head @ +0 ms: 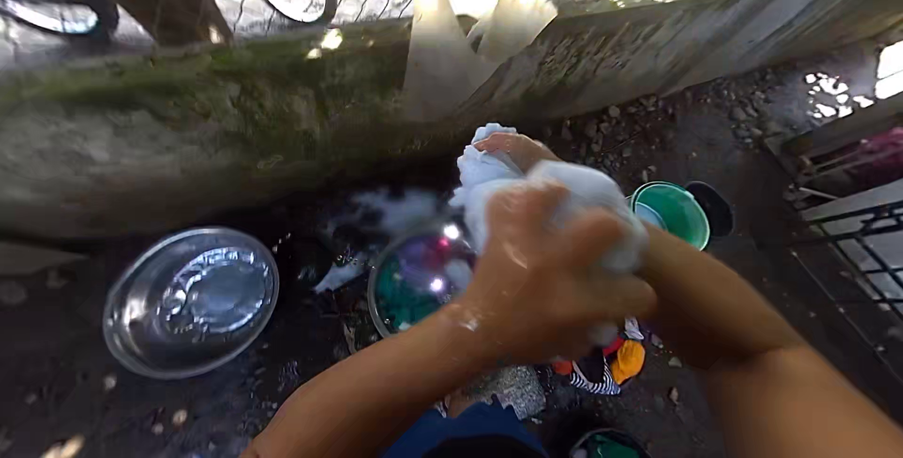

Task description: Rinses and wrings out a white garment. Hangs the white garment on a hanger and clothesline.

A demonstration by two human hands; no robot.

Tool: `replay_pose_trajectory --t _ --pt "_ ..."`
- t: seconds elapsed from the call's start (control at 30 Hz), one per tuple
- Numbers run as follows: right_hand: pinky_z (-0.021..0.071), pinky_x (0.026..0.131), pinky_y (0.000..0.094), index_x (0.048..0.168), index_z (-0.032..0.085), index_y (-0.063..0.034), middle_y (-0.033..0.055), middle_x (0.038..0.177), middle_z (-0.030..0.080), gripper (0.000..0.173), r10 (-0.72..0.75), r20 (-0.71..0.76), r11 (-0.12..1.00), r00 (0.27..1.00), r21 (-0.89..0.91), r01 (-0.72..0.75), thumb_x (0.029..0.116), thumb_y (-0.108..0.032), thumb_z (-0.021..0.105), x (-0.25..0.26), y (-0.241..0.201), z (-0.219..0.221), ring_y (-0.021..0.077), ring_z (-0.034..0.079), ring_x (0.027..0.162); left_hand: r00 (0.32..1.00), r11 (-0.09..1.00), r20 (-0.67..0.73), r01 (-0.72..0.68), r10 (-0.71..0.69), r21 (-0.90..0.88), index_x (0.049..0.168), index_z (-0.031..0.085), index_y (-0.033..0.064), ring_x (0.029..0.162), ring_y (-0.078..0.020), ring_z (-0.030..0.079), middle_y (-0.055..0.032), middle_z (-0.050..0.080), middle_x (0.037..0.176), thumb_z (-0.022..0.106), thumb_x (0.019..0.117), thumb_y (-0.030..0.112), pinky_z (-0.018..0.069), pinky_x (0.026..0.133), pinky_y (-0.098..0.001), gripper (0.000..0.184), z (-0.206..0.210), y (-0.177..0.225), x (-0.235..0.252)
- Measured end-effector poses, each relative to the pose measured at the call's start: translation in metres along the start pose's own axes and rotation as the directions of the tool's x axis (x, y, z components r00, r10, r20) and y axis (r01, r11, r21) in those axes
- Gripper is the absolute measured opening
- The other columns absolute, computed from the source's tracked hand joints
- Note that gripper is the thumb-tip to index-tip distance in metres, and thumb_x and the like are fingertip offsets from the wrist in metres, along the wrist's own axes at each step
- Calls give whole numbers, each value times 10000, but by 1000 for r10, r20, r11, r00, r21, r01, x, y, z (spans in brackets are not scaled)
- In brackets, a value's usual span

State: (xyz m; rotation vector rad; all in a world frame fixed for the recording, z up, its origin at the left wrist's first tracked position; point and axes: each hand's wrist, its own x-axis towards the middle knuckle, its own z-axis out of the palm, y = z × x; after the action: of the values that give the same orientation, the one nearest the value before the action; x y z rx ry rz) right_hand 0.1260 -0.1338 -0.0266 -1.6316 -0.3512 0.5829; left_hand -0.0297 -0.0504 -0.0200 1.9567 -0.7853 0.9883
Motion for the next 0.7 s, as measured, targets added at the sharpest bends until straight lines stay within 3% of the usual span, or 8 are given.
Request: replay_pose_trajectory --t 0.13,0.27,0.33,0.47,0.53,0.6,0.67,0.7 --pt "549 690 364 837 693 -102 -16 763 673 85 106 33 868 994 -491 -76 815 -167 743 33 16 34 86 643 720 995 990 100 -3 -11 138 807 714 281 1108 -283 609 1 716 1064 666 926 107 431 967 -450 216 33 -14 -67" --pt "494 799 589 892 726 -28 144 889 698 255 173 109 662 979 -749 -33 786 -240 822 64 82 77 303 660 890 952 972 230 169 -204 162 918 783 125 1076 -285 706 -56 775 1083 717 857 34 491 922 -501 128 69 -44 -126" --pt "481 840 635 948 730 -9 199 962 703 266 272 114 592 955 -803 -73 828 -236 801 73 116 98 370 658 975 841 917 374 391 -392 82 1036 771 10 1081 -341 706 -159 759 1105 694 885 26 481 964 -514 170 84 -57 -144" --pt "473 926 674 1082 730 0 249 1121 696 359 399 80 491 914 -860 -139 862 -280 779 86 177 119 425 639 1124 415 615 706 788 -573 36 1298 626 -103 1336 -431 530 -295 615 1349 543 1023 53 332 1167 -521 326 92 -81 -168" --pt "466 954 682 1104 721 21 269 1168 687 393 402 54 453 914 -879 -147 880 -301 744 85 200 117 445 627 1167 434 583 662 812 -611 6 1291 628 -107 1323 -438 540 -305 618 1335 557 1018 70 354 1157 -510 333 95 -79 -180" --pt "444 993 694 1147 713 24 285 1216 667 432 445 -35 444 895 -859 -255 885 -317 758 79 209 111 465 601 1208 562 668 542 744 -625 -1 1212 695 -58 1266 -442 588 -273 669 1270 634 970 74 388 1116 -554 282 91 -69 -192" --pt "427 1003 709 1184 693 45 314 1237 647 481 472 -159 520 867 -745 -419 873 -307 793 72 212 85 485 583 1221 686 700 213 714 -696 -9 935 796 49 1096 -431 679 -211 747 1087 792 780 63 486 966 -598 155 75 -58 -204" --pt "436 1018 679 1215 669 59 305 1251 640 498 491 -217 588 844 -632 -505 878 -289 784 65 215 65 455 584 1226 582 578 54 813 -811 -77 875 770 4 1047 -381 691 -209 744 1025 783 748 42 515 943 -544 133 58 -55 -208"
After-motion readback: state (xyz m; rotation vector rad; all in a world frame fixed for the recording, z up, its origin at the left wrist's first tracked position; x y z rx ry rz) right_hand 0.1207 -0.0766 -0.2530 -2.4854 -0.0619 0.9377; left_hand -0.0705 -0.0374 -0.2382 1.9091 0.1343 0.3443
